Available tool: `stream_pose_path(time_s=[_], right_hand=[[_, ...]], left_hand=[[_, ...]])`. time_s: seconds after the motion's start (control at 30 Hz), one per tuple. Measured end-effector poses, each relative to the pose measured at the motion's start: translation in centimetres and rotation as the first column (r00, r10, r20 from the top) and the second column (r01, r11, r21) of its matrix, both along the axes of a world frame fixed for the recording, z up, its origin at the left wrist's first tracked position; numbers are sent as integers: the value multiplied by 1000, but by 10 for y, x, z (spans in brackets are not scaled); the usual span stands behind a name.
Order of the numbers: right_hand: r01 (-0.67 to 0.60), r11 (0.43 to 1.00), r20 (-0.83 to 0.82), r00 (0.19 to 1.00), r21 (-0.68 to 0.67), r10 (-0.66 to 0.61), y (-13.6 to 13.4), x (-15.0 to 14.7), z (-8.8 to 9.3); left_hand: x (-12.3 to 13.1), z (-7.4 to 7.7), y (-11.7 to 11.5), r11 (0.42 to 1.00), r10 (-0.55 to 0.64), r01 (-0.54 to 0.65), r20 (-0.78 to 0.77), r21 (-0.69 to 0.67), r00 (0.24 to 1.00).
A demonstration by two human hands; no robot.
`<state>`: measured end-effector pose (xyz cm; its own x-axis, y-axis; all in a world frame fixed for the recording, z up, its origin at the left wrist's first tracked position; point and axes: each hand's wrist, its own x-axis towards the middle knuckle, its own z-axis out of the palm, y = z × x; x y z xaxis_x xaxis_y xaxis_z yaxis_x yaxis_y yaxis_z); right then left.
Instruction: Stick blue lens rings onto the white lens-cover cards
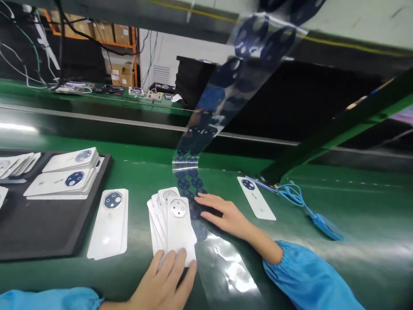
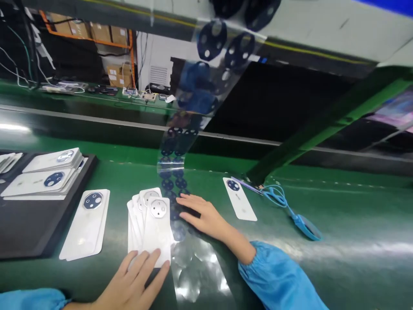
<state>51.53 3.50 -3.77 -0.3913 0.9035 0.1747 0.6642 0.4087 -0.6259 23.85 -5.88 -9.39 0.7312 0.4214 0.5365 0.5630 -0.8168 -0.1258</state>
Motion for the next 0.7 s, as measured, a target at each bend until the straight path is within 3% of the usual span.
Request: stream_pose_path(time_s=[0.13,0.23,0.3,0.47,0.7], right_hand=[[-251,966,201,951,52,236,-8,10,-13],[-329,944,292,905,21,309,-8,11,-12],[-319,947,326,898,26,294,-10,10,-12],[-258,964,296,928,66,228,-18,7,-17],[-151,979,187,975,137,124,-29,-3,-12]], left_hand=[[0,19,25,989,-119,118,-6,-86,993],[2,31,42,979,-82,53,-139,-198,987],[3,33,45,977,-27,-13,-182,-215,983],[4,26,39,978,39,-53,-71,-200,997],[5,28,40,971,24,-21,9,-237,1000]])
